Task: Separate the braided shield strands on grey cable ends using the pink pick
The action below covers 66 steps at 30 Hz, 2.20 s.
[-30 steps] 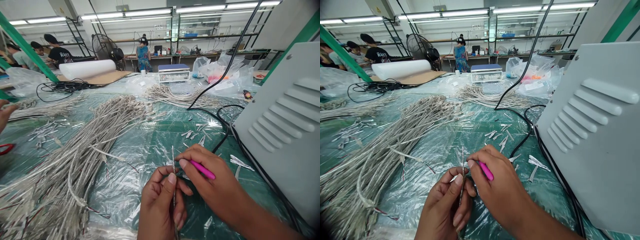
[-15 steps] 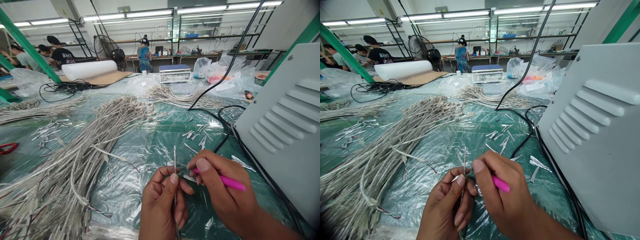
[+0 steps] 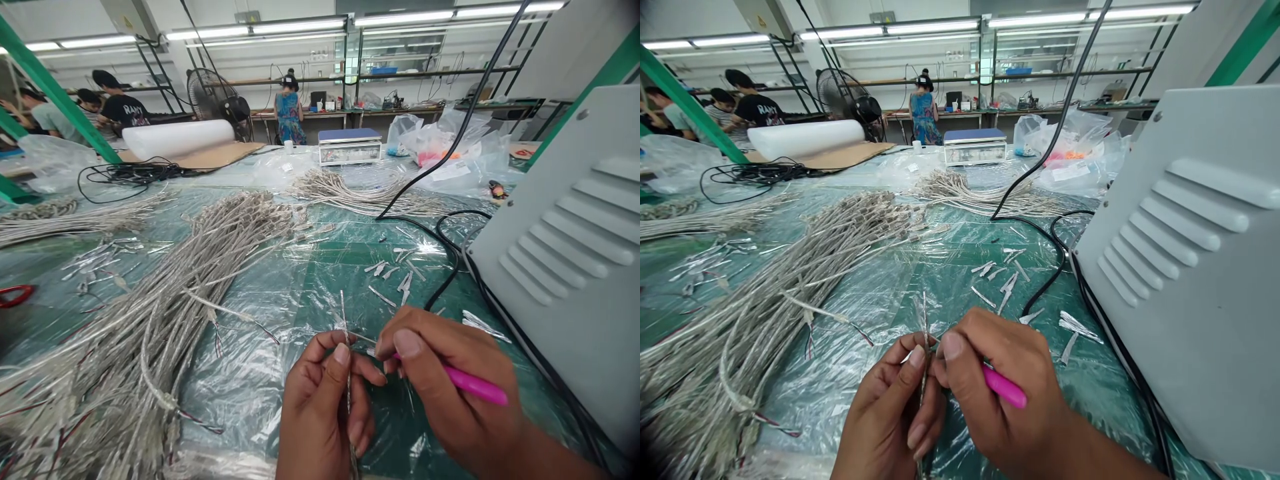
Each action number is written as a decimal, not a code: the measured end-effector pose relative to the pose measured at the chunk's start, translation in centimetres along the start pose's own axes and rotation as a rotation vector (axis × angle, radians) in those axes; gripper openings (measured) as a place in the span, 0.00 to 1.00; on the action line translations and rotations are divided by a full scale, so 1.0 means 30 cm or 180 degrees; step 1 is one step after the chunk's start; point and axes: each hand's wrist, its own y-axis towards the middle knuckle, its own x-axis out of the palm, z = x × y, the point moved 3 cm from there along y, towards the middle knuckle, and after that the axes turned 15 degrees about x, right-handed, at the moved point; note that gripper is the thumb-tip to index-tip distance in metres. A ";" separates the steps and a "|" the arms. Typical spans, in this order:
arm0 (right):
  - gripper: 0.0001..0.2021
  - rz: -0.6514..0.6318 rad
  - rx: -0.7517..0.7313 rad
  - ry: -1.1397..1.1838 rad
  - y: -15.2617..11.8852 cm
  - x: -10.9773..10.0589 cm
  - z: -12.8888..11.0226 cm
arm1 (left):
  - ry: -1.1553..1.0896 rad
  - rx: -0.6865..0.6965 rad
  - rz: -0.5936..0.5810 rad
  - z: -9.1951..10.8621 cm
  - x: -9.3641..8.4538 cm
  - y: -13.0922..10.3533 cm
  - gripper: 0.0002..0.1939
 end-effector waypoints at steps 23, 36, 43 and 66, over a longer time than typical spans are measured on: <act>0.11 0.0124 -0.0014 -0.0385 0.005 0.011 0.004 | 0.0093 -0.0122 0.0140 0.022 0.006 -0.008 0.05; 0.17 0.0630 0.0753 -0.0847 0.025 0.004 0.044 | 0.0160 -0.0358 0.0101 0.026 0.015 -0.014 0.09; 0.15 0.0881 0.0524 -0.1231 0.080 -0.059 0.088 | 0.0078 -0.0109 0.0310 0.033 -0.003 -0.032 0.07; 0.10 -0.0117 -0.0384 0.0064 -0.002 -0.011 0.002 | 0.0058 0.0052 0.0237 0.029 -0.009 -0.039 0.04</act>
